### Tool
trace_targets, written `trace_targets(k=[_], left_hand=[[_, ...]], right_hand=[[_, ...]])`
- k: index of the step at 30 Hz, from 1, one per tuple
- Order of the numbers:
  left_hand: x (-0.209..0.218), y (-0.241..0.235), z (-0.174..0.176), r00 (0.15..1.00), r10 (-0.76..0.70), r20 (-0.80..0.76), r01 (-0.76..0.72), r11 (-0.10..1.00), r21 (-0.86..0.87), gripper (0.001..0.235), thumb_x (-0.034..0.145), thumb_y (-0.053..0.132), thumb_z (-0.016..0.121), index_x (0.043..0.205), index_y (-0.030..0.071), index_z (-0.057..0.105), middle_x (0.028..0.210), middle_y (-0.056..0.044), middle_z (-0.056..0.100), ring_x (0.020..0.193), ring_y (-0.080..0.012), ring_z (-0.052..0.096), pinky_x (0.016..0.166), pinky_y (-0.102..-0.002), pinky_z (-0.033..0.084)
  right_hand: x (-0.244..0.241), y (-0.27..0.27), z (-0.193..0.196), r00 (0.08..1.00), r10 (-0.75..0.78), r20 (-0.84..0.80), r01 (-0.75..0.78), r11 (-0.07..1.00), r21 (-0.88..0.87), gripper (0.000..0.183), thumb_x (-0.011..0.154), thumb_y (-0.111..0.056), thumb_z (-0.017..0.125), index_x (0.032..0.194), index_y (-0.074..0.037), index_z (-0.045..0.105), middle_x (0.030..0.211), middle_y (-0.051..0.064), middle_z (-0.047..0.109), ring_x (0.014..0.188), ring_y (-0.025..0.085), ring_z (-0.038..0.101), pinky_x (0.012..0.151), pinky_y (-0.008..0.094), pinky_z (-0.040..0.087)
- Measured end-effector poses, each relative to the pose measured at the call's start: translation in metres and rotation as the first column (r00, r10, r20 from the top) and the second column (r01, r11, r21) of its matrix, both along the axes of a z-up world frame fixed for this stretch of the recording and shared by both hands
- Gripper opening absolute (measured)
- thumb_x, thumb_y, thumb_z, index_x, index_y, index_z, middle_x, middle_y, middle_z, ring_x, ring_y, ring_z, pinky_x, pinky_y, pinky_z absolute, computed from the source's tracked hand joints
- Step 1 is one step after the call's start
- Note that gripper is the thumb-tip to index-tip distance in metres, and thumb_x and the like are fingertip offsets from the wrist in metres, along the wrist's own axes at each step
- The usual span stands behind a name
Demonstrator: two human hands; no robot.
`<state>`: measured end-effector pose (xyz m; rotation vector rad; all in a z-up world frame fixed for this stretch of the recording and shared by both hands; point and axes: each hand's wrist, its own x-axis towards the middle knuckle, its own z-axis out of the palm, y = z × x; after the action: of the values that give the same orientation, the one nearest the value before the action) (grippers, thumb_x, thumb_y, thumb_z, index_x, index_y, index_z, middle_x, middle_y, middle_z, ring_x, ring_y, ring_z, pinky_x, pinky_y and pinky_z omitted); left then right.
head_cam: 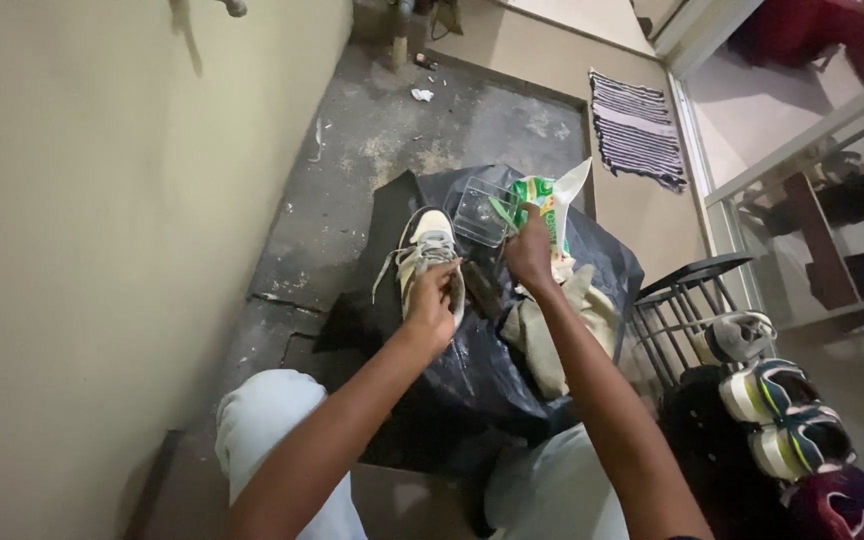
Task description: The person scrubs a white sneaker with a green brush, then wipes it with a cloth. They remove the insole and scrub the sole before placing the shoe on a nearby rack.
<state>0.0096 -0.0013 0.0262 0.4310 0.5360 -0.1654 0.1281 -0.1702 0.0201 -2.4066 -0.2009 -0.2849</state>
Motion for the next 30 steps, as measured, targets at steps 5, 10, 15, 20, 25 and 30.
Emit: trace_targets(k=[5,10,15,20,25,30], left_hand=[[0.002,0.014,0.007,0.999,0.043,-0.017,-0.044,0.999,-0.008,0.03,0.087,0.012,0.078,0.113,0.011,0.064,0.123,-0.006,0.059,0.124,-0.0159,0.047,0.117,-0.036,0.022],[0.033,0.022,-0.021,0.997,0.053,0.063,-0.043,0.988,-0.147,0.038,0.086,0.009,0.08,0.119,0.006,0.06,0.117,-0.007,0.052,0.116,-0.0191,0.049,0.102,-0.034,0.043],[0.01,0.029,-0.002,1.0,0.004,0.028,0.001,0.984,-0.176,0.025,0.083,0.017,0.081,0.103,0.01,0.067,0.099,-0.004,0.059,0.096,-0.0185,0.056,0.08,-0.033,0.05],[-0.032,0.038,0.054,0.99,-0.054,0.129,0.081,0.973,-0.215,0.03,0.096,0.026,0.071,0.122,0.014,0.063,0.119,-0.001,0.06,0.114,-0.0157,0.057,0.096,-0.031,0.049],[-0.048,0.044,0.047,0.979,-0.063,0.193,0.122,0.944,-0.307,0.026,0.101,0.028,0.066,0.121,0.011,0.065,0.119,-0.003,0.065,0.116,-0.02,0.06,0.099,-0.034,0.052],[-0.071,0.041,0.082,0.942,-0.013,0.334,0.12,0.946,-0.3,0.006,0.101,0.015,0.068,0.104,0.011,0.066,0.101,-0.002,0.066,0.099,-0.0186,0.064,0.083,-0.036,0.053]], right_hand=[[0.003,-0.025,-0.027,0.988,-0.12,-0.096,0.138,0.968,0.207,0.052,0.088,-0.003,0.064,0.138,-0.013,0.052,0.086,0.013,0.064,0.084,0.034,0.067,0.07,0.048,0.052],[-0.003,-0.048,-0.048,0.958,-0.082,-0.274,0.235,0.77,0.593,0.047,0.091,-0.002,0.069,0.135,-0.007,0.056,0.087,0.009,0.056,0.065,0.018,0.058,0.045,0.027,0.052],[-0.034,-0.056,-0.034,0.845,0.094,-0.526,0.465,0.355,0.811,0.042,0.091,-0.01,0.059,0.133,-0.009,0.063,0.09,0.009,0.063,0.082,0.023,0.068,0.06,0.034,0.059],[-0.093,-0.051,-0.002,0.881,0.185,-0.436,0.335,0.405,0.85,0.048,0.088,0.006,0.063,0.134,-0.01,0.064,0.091,0.005,0.058,0.073,0.018,0.061,0.062,0.03,0.052],[-0.145,-0.038,0.033,0.948,0.164,-0.274,0.157,0.506,0.848,0.054,0.086,0.011,0.066,0.137,-0.006,0.062,0.091,0.007,0.055,0.066,0.014,0.055,0.057,0.027,0.053],[-0.167,-0.031,0.058,0.987,0.142,-0.082,-0.008,0.541,0.841,0.055,0.08,0.012,0.071,0.133,0.003,0.062,0.087,0.006,0.052,0.06,0.011,0.055,0.05,0.023,0.049]])
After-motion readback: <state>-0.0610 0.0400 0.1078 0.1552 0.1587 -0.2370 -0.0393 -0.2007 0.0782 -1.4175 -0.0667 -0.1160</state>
